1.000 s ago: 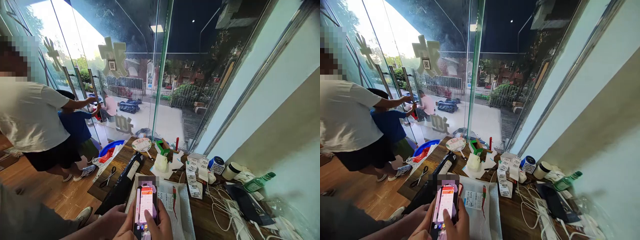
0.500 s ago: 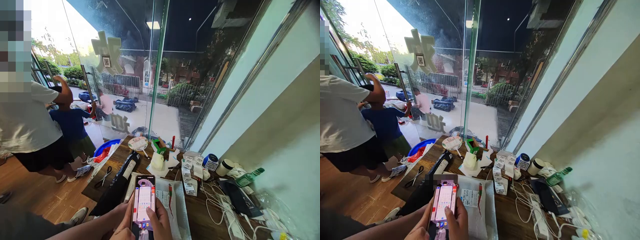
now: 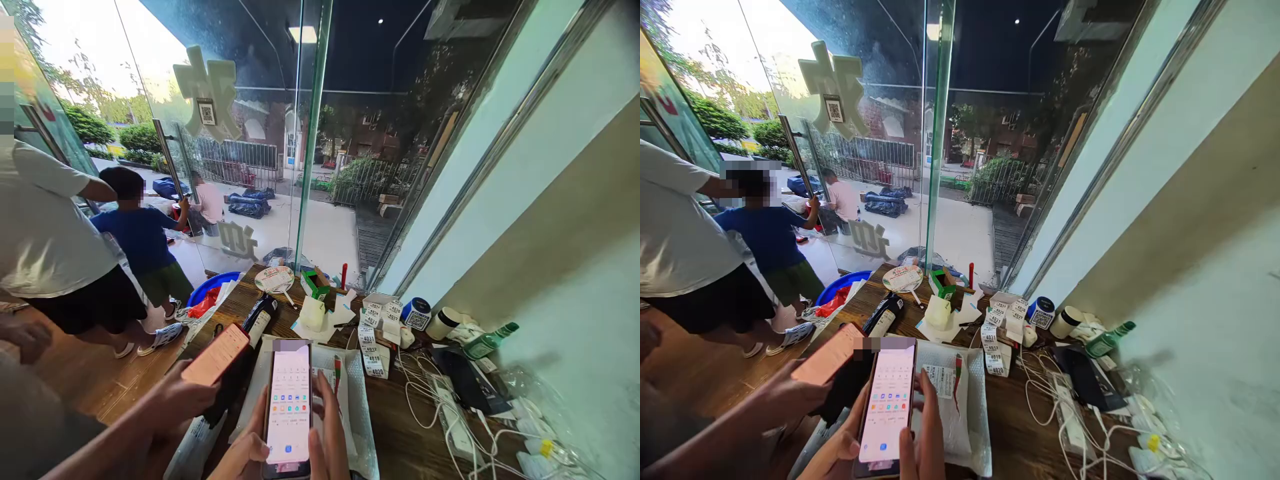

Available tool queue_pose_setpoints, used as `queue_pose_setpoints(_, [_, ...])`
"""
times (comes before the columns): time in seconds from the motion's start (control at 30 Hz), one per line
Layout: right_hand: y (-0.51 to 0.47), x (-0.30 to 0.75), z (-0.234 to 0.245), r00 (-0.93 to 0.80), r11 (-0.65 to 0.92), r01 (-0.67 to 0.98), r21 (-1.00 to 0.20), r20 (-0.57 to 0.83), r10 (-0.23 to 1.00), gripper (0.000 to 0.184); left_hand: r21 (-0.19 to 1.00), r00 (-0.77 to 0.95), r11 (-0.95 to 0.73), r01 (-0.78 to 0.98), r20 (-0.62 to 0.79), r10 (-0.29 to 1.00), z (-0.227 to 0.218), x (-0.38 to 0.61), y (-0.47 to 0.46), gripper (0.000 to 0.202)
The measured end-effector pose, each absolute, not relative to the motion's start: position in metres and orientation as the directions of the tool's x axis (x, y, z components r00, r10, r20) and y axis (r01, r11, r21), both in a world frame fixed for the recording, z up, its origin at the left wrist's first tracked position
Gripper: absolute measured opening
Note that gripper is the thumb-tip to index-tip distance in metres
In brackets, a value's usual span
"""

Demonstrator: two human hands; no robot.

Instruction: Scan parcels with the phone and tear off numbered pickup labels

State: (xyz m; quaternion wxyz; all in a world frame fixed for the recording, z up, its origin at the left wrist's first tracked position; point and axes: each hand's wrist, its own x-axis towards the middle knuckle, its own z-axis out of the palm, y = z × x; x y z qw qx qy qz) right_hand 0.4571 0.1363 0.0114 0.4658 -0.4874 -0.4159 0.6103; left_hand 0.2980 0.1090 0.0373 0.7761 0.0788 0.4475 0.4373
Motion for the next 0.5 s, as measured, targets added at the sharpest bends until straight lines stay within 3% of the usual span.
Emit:
queue_pose_setpoints(0.07, [0.135,0.465,0.003,-0.148,0.105,0.038,-0.994,0.099,0.984,0.061,0.506,0.198,0.588,-0.632,-0.628,0.753,0.052,0.314,0.111,0.08])
queue_pose_setpoints(0.13, [0.135,0.472,-0.002,-0.214,0.304,0.125,-0.944,0.274,0.938,0.059,0.489,0.196,0.6,-0.634,-0.648,0.736,0.065,0.323,0.117,0.077])
queue_pose_setpoints(0.33, [0.13,0.482,0.01,-0.244,0.25,0.273,-0.929,0.185,0.952,0.049,0.408,0.266,0.656,-0.635,-0.681,0.682,0.077,0.324,0.126,0.102])
queue_pose_setpoints(0.5, [0.137,0.487,0.024,-0.243,0.224,0.304,-0.926,0.152,0.958,0.047,0.391,0.25,0.648,-0.653,-0.696,0.673,0.075,0.325,0.122,0.105])
